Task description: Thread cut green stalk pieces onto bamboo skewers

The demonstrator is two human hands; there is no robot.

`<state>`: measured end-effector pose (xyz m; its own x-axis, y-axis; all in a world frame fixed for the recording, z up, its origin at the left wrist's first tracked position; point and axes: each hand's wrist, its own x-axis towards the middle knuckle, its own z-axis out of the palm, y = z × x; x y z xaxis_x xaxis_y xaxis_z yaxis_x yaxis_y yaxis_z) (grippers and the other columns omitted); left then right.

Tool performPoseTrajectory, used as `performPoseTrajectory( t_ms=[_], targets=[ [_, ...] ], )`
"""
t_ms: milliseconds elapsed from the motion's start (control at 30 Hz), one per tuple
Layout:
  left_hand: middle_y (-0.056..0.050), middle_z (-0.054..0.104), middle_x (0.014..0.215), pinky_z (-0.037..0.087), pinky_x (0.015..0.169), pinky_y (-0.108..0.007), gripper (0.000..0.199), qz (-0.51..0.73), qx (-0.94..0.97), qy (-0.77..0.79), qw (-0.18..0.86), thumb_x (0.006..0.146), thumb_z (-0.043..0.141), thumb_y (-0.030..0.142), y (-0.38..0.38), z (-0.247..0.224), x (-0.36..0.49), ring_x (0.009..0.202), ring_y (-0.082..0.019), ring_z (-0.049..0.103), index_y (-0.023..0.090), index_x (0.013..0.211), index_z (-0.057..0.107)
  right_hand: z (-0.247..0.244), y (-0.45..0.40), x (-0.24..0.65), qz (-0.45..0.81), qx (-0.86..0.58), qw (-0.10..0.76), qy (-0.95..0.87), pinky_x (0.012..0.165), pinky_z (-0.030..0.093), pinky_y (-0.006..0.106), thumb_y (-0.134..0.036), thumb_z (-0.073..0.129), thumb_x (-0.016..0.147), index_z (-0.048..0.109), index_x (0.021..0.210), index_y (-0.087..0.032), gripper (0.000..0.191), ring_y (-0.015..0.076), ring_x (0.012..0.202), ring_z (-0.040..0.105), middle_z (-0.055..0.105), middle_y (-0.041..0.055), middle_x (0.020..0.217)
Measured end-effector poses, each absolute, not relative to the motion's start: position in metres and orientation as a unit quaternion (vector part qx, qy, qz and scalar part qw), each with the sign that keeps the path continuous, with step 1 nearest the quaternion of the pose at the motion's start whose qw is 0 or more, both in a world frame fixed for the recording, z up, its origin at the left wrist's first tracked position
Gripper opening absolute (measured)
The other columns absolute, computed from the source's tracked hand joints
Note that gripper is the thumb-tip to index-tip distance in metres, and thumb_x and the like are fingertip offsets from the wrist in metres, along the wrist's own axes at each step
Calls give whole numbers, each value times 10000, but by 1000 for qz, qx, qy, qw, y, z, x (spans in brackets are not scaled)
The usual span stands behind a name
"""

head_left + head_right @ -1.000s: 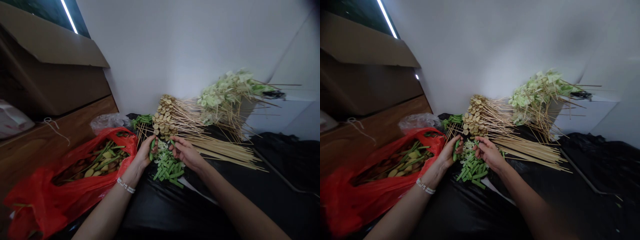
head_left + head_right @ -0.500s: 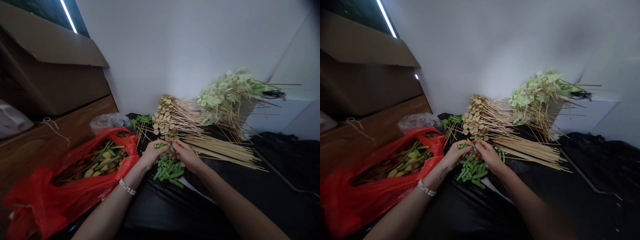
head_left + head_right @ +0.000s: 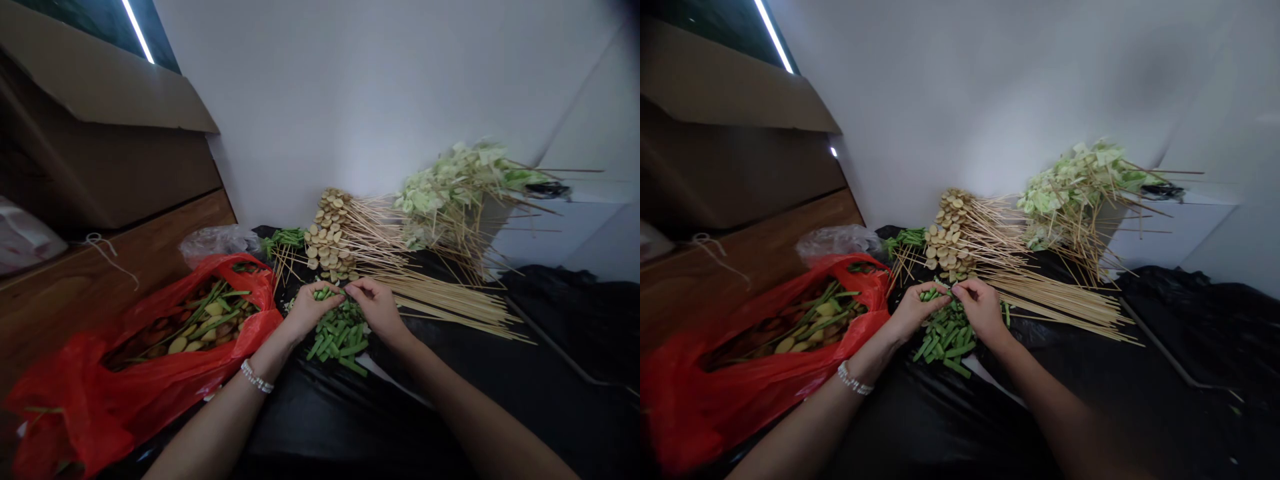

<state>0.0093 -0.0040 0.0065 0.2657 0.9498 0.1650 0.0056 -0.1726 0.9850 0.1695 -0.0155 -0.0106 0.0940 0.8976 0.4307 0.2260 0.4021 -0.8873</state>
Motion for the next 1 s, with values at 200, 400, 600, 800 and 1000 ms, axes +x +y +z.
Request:
performPoseTrajectory(
  t_ms=[200,400,600,800,1000],
  targets=[
    [71,490,520,257,394,-143,268,504,452,367,639,625,798,276,0,9,6,405,-23,367,141,782,628,-4,-15,172,308,-470,596,-574,620,409,271,-390,624,739,648,676,-182,219,147,618,526,612,2,640],
    [72,383,526,235,348,-100,201,480,274,251,795,775,667,220,8,18,-6,379,0,294,132,673,517,1,-7,184,370,-476,637,-481,567,406,258,-453,676,668,634,662,-186,270,128,562,503,603,-14,593],
    [39,385,545,264,327,-99,222,428,185,203,861,902,441,238,8,21,-11,385,-20,321,107,756,544,-3,-4,191,391,-479,639,-457,507,423,250,-552,691,650,625,692,-186,374,123,518,519,608,-7,569],
    [6,516,660,266,331,-102,86,461,219,204,836,784,531,140,13,17,-11,423,-16,361,107,842,586,-2,-5,188,410,-478,634,-450,477,401,238,-544,688,654,612,702,-190,365,111,493,508,594,-17,563],
    [29,520,650,249,357,-114,217,458,390,338,723,725,659,234,12,7,-1,450,-26,405,141,920,634,-1,-6,188,419,-477,624,-455,454,375,230,-539,674,666,601,707,-194,355,105,480,493,592,-15,566]
  ],
)
